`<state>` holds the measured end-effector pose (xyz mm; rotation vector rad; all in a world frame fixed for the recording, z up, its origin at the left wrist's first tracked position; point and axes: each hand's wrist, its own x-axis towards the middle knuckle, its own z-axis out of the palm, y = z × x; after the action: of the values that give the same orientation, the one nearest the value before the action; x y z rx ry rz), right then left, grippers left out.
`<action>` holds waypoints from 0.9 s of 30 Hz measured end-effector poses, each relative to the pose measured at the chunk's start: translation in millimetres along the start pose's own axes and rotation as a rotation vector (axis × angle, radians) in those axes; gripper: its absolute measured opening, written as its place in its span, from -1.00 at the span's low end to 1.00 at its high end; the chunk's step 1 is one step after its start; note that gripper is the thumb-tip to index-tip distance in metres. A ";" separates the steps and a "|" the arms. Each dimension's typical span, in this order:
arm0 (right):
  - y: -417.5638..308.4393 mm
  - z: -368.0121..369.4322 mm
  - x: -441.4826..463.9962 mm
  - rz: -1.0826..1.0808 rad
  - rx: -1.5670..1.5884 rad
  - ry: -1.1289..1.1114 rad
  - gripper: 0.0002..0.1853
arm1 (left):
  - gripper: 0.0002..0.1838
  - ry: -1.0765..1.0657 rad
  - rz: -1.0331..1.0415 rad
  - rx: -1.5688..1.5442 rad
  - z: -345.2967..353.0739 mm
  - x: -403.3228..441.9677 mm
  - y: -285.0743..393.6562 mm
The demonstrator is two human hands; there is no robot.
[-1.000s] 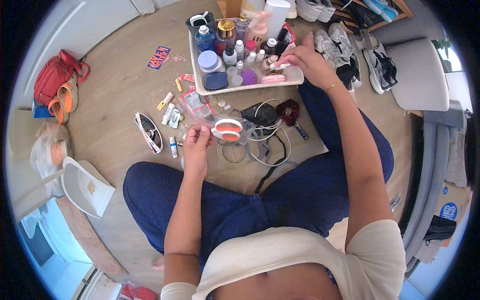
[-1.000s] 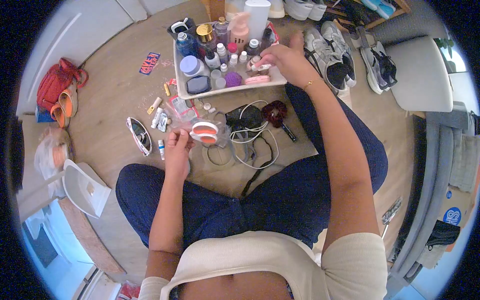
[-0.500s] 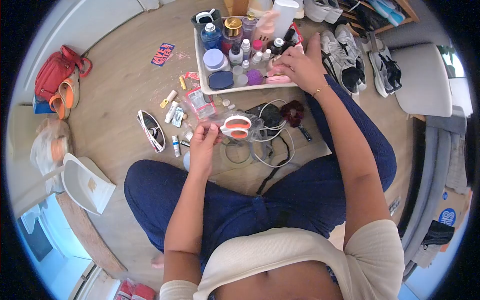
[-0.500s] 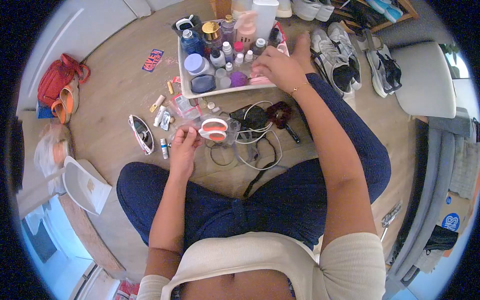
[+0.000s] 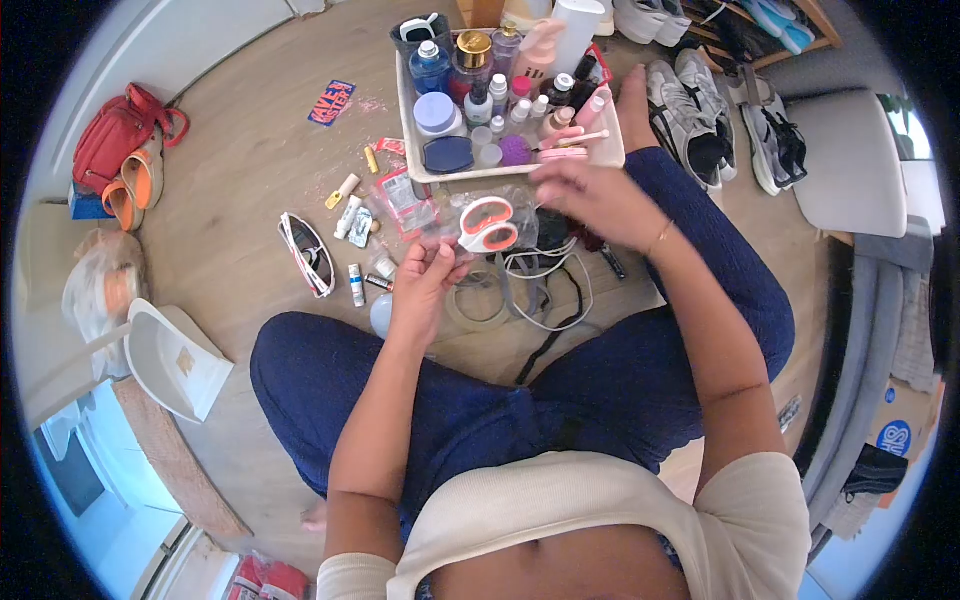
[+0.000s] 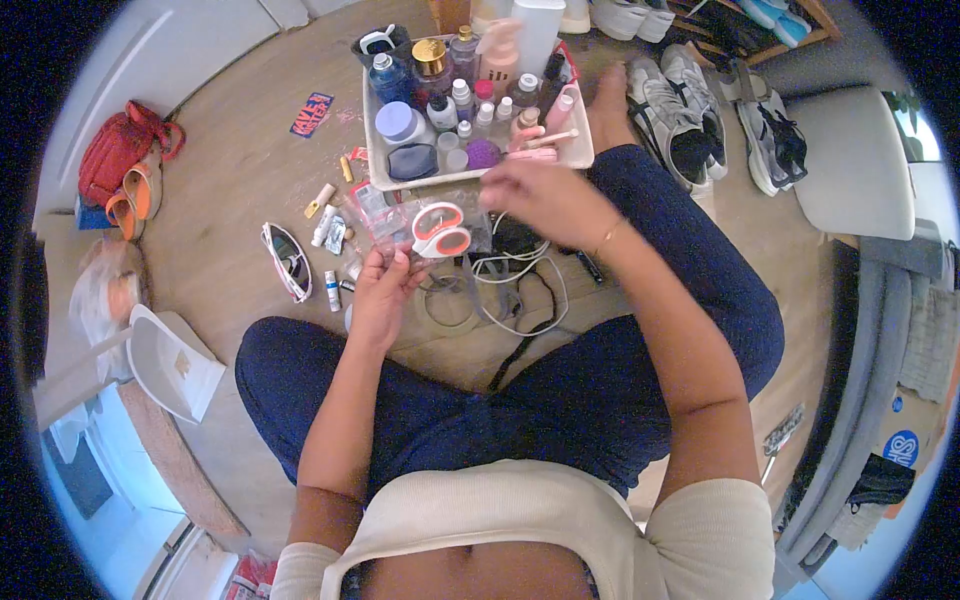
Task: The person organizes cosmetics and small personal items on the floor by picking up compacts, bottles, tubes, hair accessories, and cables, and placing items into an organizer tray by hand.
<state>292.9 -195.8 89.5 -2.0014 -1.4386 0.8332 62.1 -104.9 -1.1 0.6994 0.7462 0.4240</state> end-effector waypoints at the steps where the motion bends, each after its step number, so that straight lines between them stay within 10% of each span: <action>1: -6.7 10.6 -6.3 0.068 0.034 -0.052 -0.61 | -0.77 0.001 0.000 0.000 0.1 -0.5 -0.6; 6: -2.2 43.6 -19.6 0.143 0.537 0.016 -0.63 | -0.75 -0.087 -0.004 -0.010 2.0 -5.2 -2.8; 14: 35.7 -87.2 -14.9 0.110 -0.028 0.454 -0.74 | -0.65 -0.160 0.046 0.192 7.0 -7.0 1.7; 27: 80.7 -88.4 19.8 0.098 -0.514 0.357 -0.78 | -0.73 -0.122 -0.034 0.265 4.0 -1.4 -5.9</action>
<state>413.8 -206.2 86.7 -2.4538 -1.4463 0.1186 64.8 -111.6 -2.5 0.9514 0.7041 0.2507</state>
